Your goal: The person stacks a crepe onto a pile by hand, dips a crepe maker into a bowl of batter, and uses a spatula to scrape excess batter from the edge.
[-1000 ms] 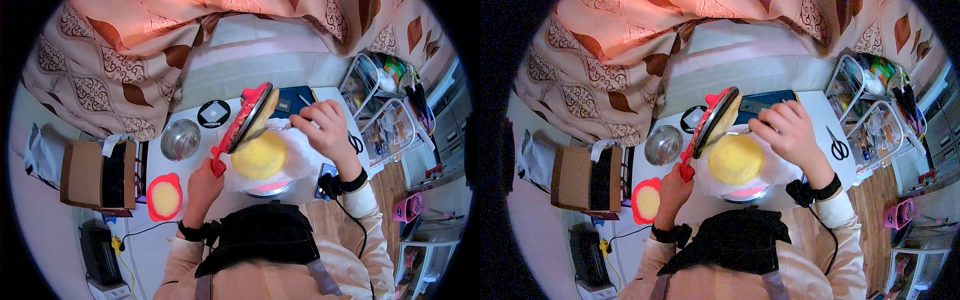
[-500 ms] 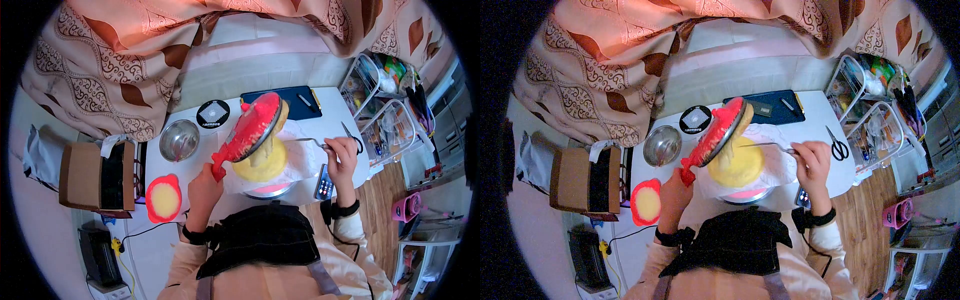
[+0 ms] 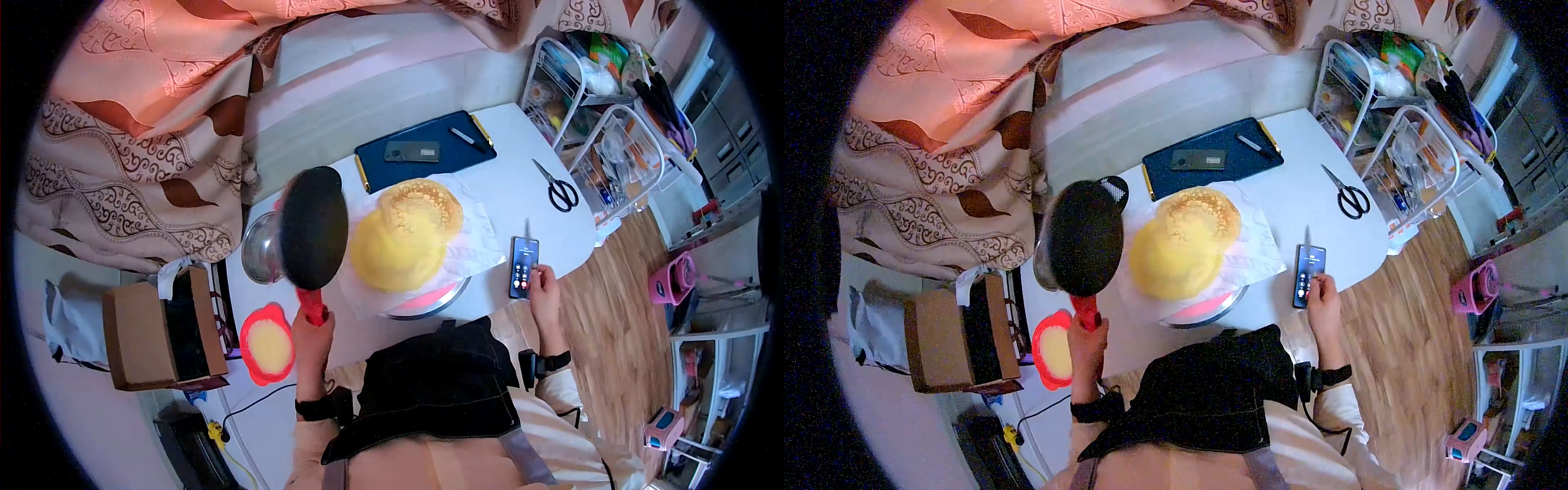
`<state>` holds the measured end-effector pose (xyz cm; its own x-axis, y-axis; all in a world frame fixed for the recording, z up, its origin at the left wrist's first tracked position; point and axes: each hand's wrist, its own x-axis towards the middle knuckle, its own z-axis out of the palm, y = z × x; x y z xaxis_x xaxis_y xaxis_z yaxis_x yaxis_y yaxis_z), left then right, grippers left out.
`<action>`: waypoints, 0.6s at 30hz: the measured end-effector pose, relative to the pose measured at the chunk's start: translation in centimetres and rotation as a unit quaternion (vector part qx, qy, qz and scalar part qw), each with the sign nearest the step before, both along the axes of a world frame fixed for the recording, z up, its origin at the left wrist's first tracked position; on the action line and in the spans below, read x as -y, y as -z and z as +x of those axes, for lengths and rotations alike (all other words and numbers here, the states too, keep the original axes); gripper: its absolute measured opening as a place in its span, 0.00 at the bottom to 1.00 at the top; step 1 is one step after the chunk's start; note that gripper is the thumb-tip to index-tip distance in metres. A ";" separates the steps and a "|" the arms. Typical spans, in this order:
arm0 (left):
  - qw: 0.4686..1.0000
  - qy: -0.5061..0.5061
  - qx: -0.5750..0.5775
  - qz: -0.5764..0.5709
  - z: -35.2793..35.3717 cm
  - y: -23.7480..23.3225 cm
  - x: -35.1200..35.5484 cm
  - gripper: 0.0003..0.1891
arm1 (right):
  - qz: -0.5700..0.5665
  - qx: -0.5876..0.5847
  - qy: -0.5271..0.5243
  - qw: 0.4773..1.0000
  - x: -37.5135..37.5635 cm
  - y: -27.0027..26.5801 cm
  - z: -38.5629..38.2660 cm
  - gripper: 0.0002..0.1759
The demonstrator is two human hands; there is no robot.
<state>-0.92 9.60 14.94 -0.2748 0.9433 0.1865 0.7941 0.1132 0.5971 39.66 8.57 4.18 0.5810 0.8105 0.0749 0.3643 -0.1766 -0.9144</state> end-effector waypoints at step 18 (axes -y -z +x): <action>0.770 -0.139 0.566 -0.261 -6.4 5.8 12.0 0.06 | -0.323 0.261 -0.230 0.880 -2.2 4.1 -7.4 0.17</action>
<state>-7.30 -2.37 9.18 -0.1863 0.6840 -0.7053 -0.2990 0.6443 0.7039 32.29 10.77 0.13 0.2039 0.9226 -0.3275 0.8734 -0.3225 -0.3650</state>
